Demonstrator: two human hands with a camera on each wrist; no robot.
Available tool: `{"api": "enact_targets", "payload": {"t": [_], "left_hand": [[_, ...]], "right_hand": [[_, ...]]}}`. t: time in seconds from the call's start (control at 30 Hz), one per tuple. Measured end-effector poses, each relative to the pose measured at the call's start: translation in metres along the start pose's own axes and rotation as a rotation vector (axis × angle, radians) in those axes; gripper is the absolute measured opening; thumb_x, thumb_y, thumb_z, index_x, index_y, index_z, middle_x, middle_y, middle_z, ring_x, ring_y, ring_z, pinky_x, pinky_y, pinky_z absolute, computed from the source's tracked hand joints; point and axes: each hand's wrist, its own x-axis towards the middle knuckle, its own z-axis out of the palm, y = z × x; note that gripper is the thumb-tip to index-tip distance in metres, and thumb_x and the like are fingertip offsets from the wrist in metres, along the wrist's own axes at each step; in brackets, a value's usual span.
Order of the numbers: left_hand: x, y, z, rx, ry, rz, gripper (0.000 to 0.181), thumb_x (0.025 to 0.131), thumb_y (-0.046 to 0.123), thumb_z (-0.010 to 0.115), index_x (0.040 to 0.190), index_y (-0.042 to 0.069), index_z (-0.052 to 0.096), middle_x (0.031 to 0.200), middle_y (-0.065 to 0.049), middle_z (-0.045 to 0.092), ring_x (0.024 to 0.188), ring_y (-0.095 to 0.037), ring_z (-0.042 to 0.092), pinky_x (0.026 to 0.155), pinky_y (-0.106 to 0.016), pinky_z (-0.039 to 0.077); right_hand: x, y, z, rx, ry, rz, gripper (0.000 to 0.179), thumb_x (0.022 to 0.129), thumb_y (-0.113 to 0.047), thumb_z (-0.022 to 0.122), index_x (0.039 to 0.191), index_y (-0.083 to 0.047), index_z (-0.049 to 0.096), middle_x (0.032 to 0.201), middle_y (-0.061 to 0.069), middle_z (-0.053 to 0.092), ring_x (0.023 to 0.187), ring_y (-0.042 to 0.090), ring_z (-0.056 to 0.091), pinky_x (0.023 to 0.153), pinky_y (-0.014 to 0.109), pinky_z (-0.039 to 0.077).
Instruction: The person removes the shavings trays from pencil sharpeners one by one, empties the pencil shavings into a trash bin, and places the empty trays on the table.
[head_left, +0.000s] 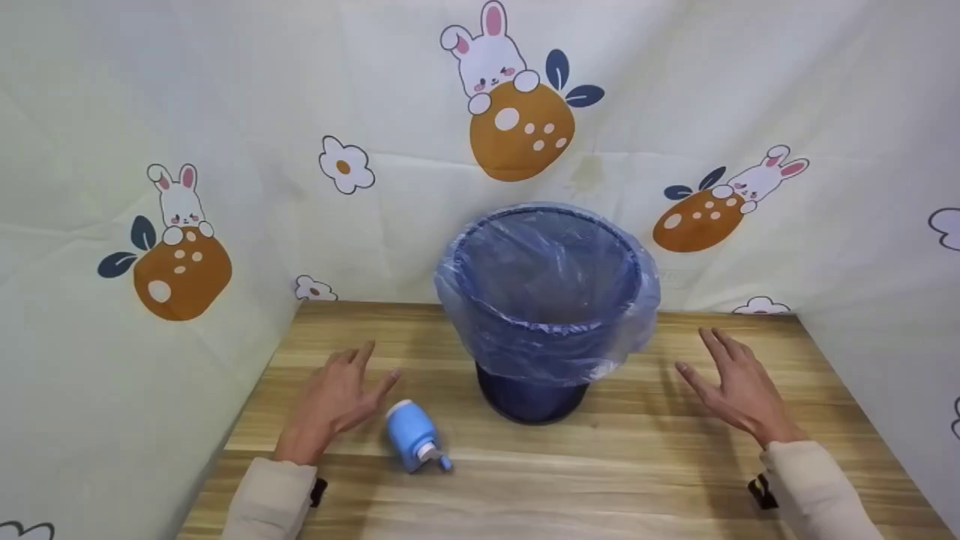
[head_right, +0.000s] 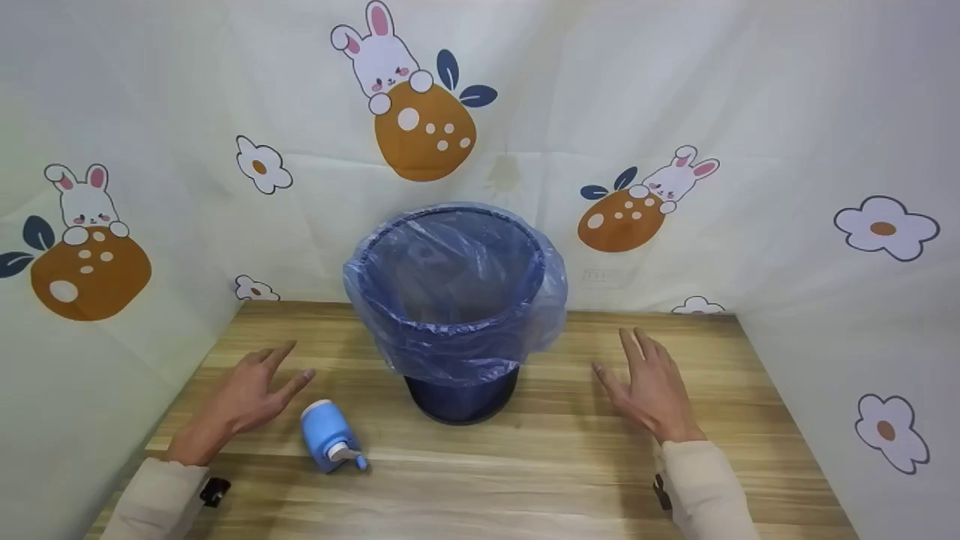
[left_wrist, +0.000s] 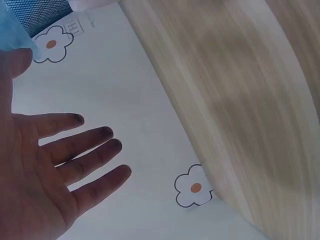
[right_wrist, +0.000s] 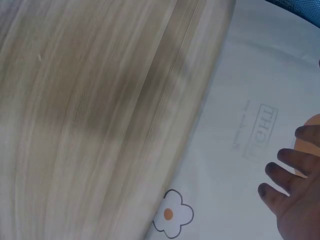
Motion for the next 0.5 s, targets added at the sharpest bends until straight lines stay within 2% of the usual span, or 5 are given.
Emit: {"api": "enact_targets", "payload": {"t": [0.23, 0.5], "left_hand": [[-0.006, 0.005, 0.003, -0.024, -0.018, 0.001, 0.080, 0.096, 0.062, 0.047, 0.145, 0.000, 0.046, 0.136, -0.032, 0.053, 0.126, -0.050, 0.050, 0.102, -0.063, 0.042], [-0.013, 0.010, 0.009, -0.083, -0.016, 0.006, 0.069, 0.095, 0.052, 0.058, 0.140, -0.001, 0.052, 0.134, -0.031, 0.055, 0.122, -0.049, 0.054, 0.100, -0.062, 0.045]], "right_hand": [[-0.004, -0.004, 0.002, -0.002, 0.004, -0.025, 0.073, 0.096, -0.045, 0.061, 0.145, 0.005, 0.042, 0.145, 0.033, 0.041, 0.130, 0.054, 0.038, 0.101, 0.070, 0.033], [-0.007, -0.010, 0.004, -0.003, 0.009, -0.048, 0.069, 0.094, -0.040, 0.064, 0.142, 0.006, 0.046, 0.140, 0.033, 0.046, 0.127, 0.053, 0.042, 0.100, 0.069, 0.035]]}}
